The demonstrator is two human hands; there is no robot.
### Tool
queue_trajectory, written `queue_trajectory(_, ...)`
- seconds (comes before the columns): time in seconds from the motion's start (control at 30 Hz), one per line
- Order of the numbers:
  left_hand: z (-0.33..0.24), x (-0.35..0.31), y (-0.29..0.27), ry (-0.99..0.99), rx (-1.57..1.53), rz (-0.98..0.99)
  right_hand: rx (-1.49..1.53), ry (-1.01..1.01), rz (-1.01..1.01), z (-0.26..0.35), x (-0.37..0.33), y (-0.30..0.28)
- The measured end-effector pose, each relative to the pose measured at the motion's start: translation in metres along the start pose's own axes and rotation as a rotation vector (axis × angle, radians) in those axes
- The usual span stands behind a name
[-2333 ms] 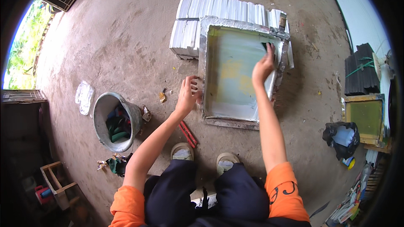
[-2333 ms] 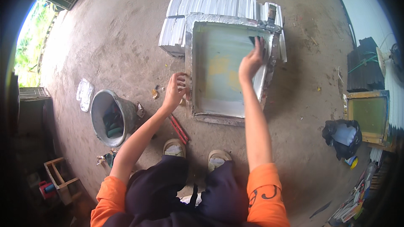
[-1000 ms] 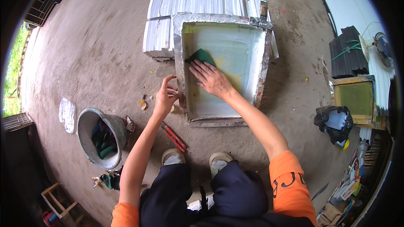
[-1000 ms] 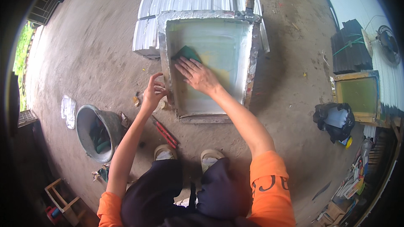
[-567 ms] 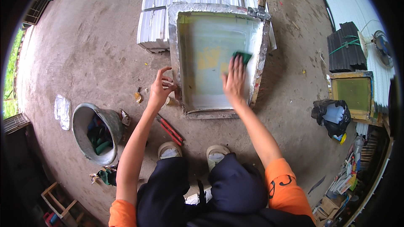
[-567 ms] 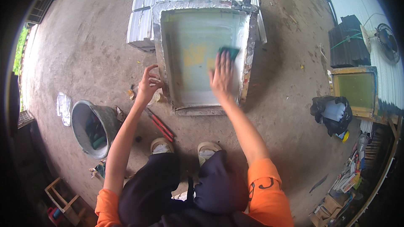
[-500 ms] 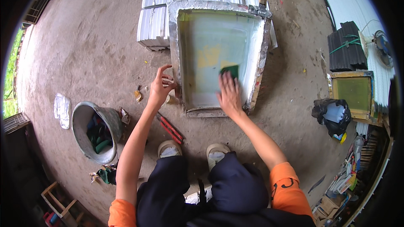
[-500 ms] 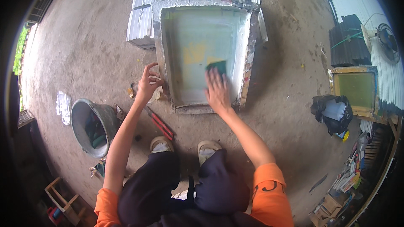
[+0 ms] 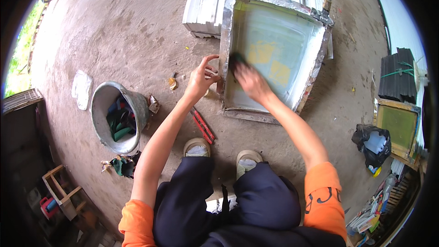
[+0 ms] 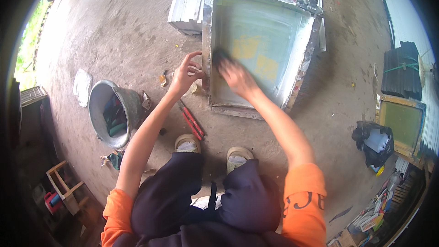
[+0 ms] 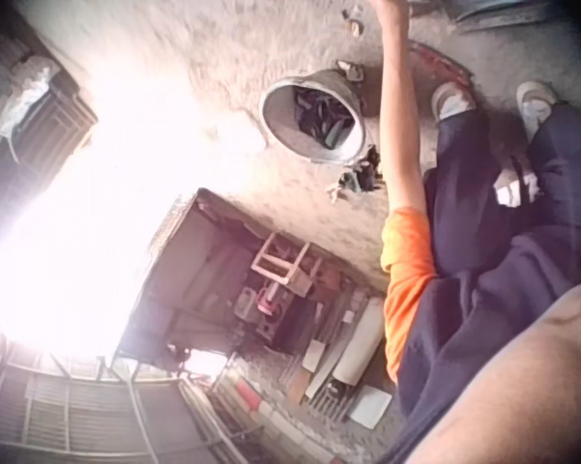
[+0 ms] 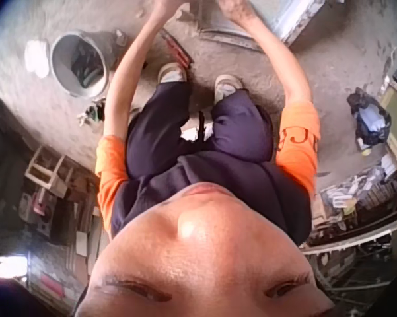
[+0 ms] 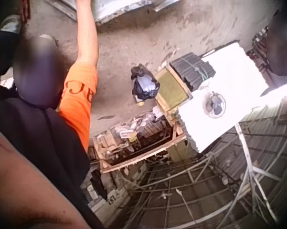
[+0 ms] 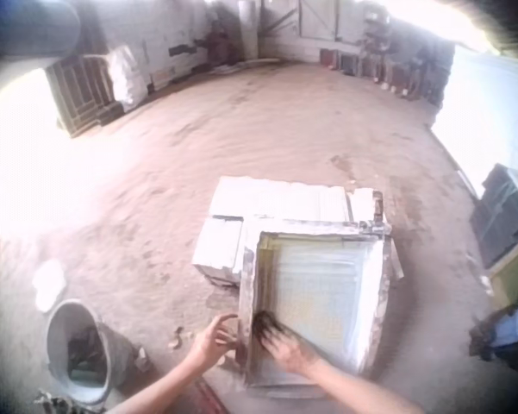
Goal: The person carries a rectangular screen printing frame to a work area, wipes its surface with a cloth, and then scrapes and peels off dried residue from the frame edges using a small tool. The person discards the removed residue into a nearby bucket.
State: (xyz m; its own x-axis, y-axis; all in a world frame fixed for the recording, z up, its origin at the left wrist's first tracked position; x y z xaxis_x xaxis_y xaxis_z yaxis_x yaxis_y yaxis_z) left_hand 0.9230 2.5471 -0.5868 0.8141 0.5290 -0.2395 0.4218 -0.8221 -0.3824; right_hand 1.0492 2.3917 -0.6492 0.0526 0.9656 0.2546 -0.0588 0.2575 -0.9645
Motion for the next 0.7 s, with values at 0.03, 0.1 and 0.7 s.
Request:
queue_trajectory(0.03, 0.005, -0.002, -0.005, -0.025, -0.003, -0.002, 0.057, -0.178, 0.054, 0.010, -0.016, -0.002)
queue_trajectory(0.1, 0.005, -0.003, -0.007, -0.010, -0.011, -0.013, 0.035, -0.439, 0.061, -0.004, -0.040, -0.016)
queue_trajectory(0.7, 0.003, -0.005, -0.004, 0.015, 0.040, -0.047, -0.394, 0.025, 0.367, -0.039, -0.114, -0.088)
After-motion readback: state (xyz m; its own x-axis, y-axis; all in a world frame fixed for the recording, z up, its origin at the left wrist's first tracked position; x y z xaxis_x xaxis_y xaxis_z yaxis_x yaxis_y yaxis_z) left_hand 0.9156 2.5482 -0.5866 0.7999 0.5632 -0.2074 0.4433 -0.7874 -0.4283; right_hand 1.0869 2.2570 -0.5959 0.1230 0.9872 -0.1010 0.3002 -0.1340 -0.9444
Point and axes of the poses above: each hand's wrist, its own x-axis towards the middle knuckle, its own y-axis out of the palm, z = x × y, the point moved 2 cm from there along x, towards the middle knuckle, and after that the axes turned 3 degrees about -z, right-handed, at the moved point
